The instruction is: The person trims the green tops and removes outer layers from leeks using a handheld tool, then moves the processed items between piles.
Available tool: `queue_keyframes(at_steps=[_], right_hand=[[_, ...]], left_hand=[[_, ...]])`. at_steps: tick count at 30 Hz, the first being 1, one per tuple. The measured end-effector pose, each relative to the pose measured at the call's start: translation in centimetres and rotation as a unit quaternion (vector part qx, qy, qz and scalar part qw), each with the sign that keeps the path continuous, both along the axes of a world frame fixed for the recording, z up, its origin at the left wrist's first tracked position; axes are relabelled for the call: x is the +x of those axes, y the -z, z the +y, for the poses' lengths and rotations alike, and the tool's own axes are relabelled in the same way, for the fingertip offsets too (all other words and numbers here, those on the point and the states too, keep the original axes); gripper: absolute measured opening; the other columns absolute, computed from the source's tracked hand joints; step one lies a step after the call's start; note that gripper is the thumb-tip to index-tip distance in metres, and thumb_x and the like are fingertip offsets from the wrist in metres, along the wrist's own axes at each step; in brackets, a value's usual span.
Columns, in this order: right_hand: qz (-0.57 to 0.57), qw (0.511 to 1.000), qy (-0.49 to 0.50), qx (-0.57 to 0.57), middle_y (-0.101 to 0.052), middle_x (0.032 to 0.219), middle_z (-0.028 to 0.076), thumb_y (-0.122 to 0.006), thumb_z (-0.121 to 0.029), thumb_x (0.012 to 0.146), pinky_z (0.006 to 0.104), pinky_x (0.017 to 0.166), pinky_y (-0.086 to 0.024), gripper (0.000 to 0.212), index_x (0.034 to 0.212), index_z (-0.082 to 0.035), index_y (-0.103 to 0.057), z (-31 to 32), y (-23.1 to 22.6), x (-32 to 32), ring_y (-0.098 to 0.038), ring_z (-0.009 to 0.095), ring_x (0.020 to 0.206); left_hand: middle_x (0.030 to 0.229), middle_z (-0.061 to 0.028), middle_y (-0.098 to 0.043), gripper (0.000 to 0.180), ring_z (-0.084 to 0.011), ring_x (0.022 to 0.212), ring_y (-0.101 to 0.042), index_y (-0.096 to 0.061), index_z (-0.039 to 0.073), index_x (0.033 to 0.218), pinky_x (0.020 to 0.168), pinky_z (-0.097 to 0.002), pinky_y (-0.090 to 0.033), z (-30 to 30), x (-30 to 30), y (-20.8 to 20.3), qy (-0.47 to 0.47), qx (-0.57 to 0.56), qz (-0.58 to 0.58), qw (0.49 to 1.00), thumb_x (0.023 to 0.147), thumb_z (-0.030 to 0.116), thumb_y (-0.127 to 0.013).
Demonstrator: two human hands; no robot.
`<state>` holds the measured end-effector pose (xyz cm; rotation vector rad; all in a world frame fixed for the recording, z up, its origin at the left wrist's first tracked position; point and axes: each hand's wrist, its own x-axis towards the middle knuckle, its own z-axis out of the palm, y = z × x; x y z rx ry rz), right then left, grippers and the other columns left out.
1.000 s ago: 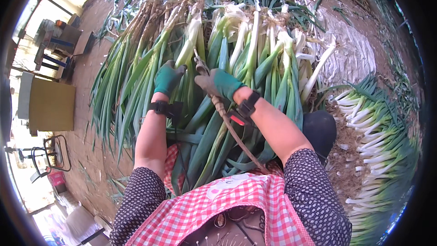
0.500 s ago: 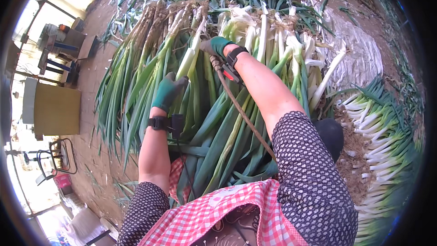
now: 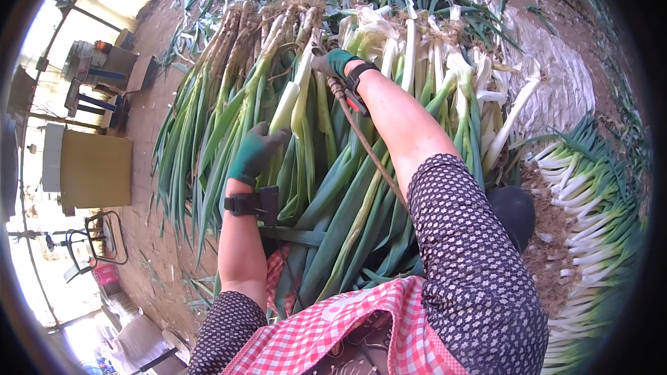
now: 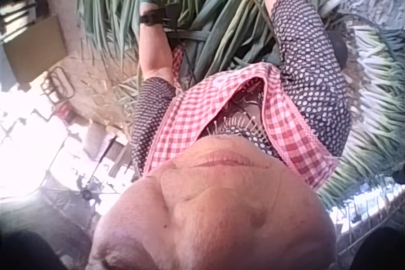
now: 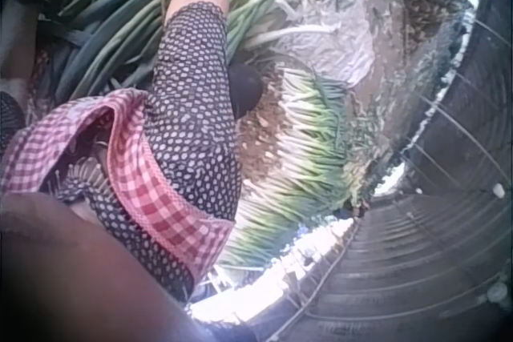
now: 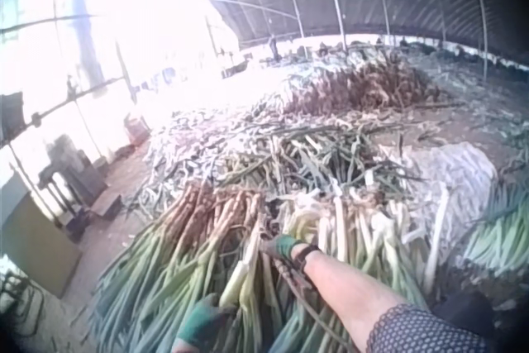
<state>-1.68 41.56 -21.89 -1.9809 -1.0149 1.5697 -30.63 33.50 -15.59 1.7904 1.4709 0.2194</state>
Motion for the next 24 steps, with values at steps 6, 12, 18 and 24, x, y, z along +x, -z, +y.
queue_keyframes(at_steps=[6,12,18,24], right_hand=[[0.074,0.997,0.005,-0.031,-0.055,0.053,0.012,-0.050,-0.055,0.096,0.0404,0.035,-0.043,0.060,0.076,0.001,-0.065,-4.1,-0.8,-0.9,-0.053,0.025,0.035],[0.112,0.989,-0.093,-0.002,-0.063,0.063,0.015,-0.052,-0.047,0.097,0.0396,0.043,-0.053,0.056,0.098,0.008,-0.063,-11.9,-3.2,-1.0,-0.064,0.026,0.048],[0.132,0.987,-0.065,0.068,-0.072,0.077,0.019,-0.056,-0.043,0.095,0.0375,0.056,-0.059,0.052,0.099,0.008,-0.066,-16.4,-6.8,-1.4,-0.074,0.027,0.062],[0.090,0.986,0.001,0.141,-0.071,0.079,0.014,-0.058,-0.048,0.098,0.0354,0.055,-0.058,0.055,0.103,0.006,-0.065,-16.9,-4.9,1.4,-0.072,0.023,0.063]], left_hand=[[0.087,-0.0117,-0.074,0.042,-0.0197,0.076,-0.068,-0.071,-0.002,0.104,0.072,-0.0338,-0.054,1.2,-1.9,0.0,-0.097,-0.167,-0.222,0.956,0.092,0.038,-0.070],[0.090,-0.0098,-0.073,0.044,-0.0188,0.076,-0.067,-0.071,0.001,0.111,0.074,-0.0328,-0.055,1.8,-3.3,0.6,-0.100,-0.228,-0.288,0.925,0.095,0.042,-0.067],[0.086,-0.0078,-0.070,0.056,-0.0176,0.069,-0.064,-0.071,0.005,0.110,0.065,-0.0324,-0.053,-0.1,-2.9,-0.5,-0.106,-0.218,-0.286,0.927,0.095,0.059,-0.064],[0.084,-0.0077,-0.069,0.050,-0.0161,0.069,-0.065,-0.071,0.004,0.110,0.065,-0.0314,-0.052,-4.1,3.0,-5.8,-0.054,-0.231,-0.248,0.939,0.100,0.052,-0.059]])
